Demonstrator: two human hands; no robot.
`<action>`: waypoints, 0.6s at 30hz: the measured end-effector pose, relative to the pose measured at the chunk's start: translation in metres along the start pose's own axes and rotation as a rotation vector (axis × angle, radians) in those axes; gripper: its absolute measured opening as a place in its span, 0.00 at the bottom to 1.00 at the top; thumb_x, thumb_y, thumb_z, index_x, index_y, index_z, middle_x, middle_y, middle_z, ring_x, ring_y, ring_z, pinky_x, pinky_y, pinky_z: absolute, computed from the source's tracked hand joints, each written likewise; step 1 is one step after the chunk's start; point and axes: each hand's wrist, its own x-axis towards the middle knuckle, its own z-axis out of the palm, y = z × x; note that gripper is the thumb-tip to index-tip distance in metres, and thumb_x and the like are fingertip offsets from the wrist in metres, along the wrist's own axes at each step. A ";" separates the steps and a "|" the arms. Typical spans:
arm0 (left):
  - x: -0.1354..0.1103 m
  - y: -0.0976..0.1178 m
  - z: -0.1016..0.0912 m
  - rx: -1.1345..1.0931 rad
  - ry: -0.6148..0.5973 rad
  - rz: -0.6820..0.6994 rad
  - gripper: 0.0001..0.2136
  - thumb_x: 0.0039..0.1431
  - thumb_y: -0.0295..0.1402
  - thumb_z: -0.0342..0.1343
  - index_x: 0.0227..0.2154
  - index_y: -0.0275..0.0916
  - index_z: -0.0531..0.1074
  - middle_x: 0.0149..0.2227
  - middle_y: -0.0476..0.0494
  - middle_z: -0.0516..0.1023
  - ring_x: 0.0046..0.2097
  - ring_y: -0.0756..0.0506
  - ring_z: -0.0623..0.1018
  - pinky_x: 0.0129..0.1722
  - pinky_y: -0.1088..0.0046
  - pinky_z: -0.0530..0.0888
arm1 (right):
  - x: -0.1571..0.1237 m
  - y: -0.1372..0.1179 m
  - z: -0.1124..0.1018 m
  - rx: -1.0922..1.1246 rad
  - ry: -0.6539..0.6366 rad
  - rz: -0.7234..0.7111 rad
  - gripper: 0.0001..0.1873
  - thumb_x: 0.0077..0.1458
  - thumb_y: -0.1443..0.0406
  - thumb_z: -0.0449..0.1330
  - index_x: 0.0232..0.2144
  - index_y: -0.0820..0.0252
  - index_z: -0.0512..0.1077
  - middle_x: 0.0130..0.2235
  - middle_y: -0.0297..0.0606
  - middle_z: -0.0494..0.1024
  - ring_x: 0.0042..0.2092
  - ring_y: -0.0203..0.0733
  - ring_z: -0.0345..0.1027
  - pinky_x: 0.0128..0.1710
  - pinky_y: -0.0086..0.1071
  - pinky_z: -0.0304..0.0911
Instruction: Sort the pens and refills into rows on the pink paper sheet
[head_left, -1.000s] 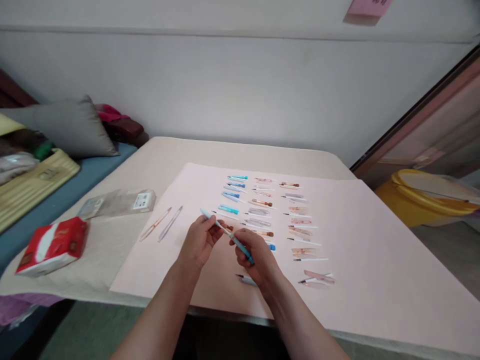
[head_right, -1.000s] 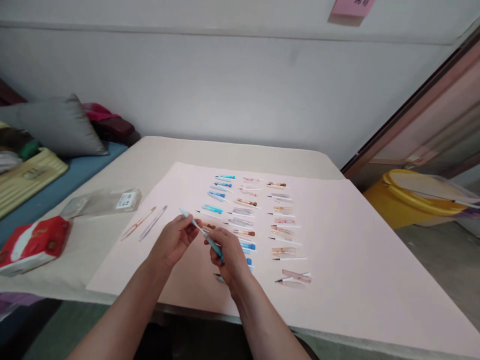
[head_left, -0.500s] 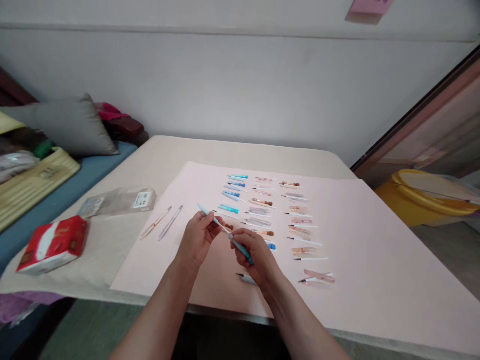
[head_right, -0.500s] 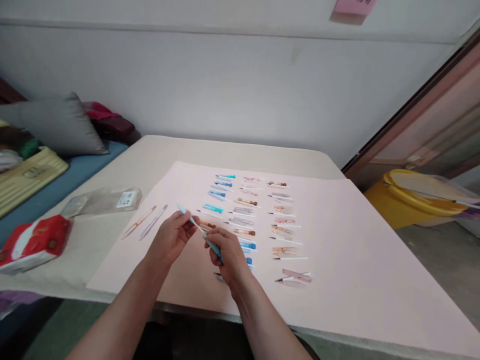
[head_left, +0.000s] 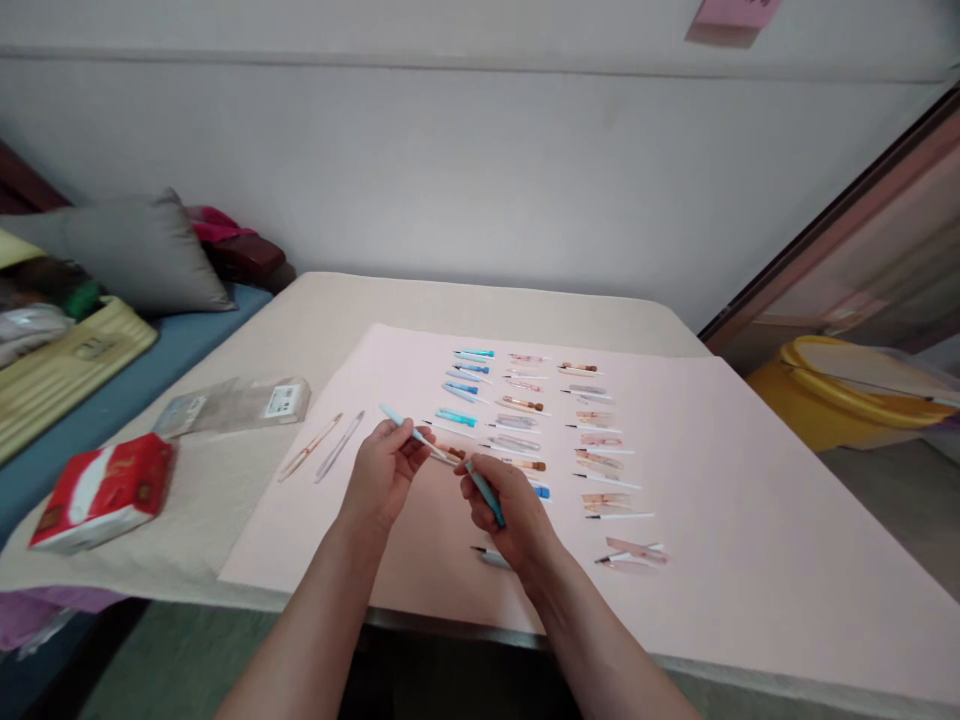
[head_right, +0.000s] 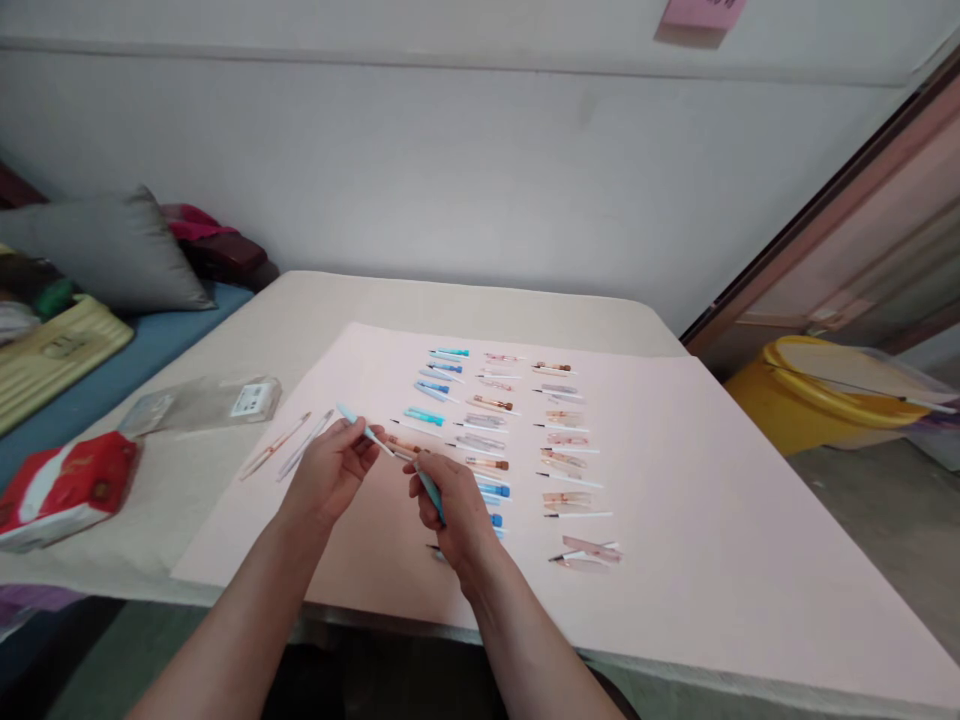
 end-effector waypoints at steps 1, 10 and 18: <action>0.001 0.001 -0.001 -0.012 0.009 0.008 0.06 0.50 0.27 0.59 0.25 0.34 0.66 0.29 0.42 0.75 0.31 0.51 0.76 0.28 0.80 0.73 | 0.000 -0.001 0.001 0.004 0.008 -0.008 0.16 0.49 0.55 0.56 0.31 0.64 0.72 0.21 0.30 0.67 0.14 0.23 0.44 0.14 0.24 0.35; 0.000 0.007 -0.001 -0.022 -0.004 0.013 0.06 0.51 0.27 0.58 0.25 0.34 0.66 0.29 0.43 0.75 0.30 0.51 0.75 0.28 0.80 0.73 | 0.003 -0.003 0.001 0.040 -0.019 -0.083 0.11 0.47 0.63 0.56 0.33 0.62 0.72 0.18 0.27 0.63 0.15 0.25 0.43 0.15 0.26 0.35; 0.002 0.012 -0.005 -0.033 0.026 0.015 0.04 0.52 0.25 0.57 0.26 0.33 0.67 0.29 0.42 0.75 0.29 0.52 0.75 0.27 0.81 0.73 | 0.002 -0.007 0.008 -0.075 0.013 -0.205 0.12 0.49 0.63 0.56 0.36 0.61 0.71 0.23 0.32 0.69 0.20 0.29 0.52 0.19 0.26 0.45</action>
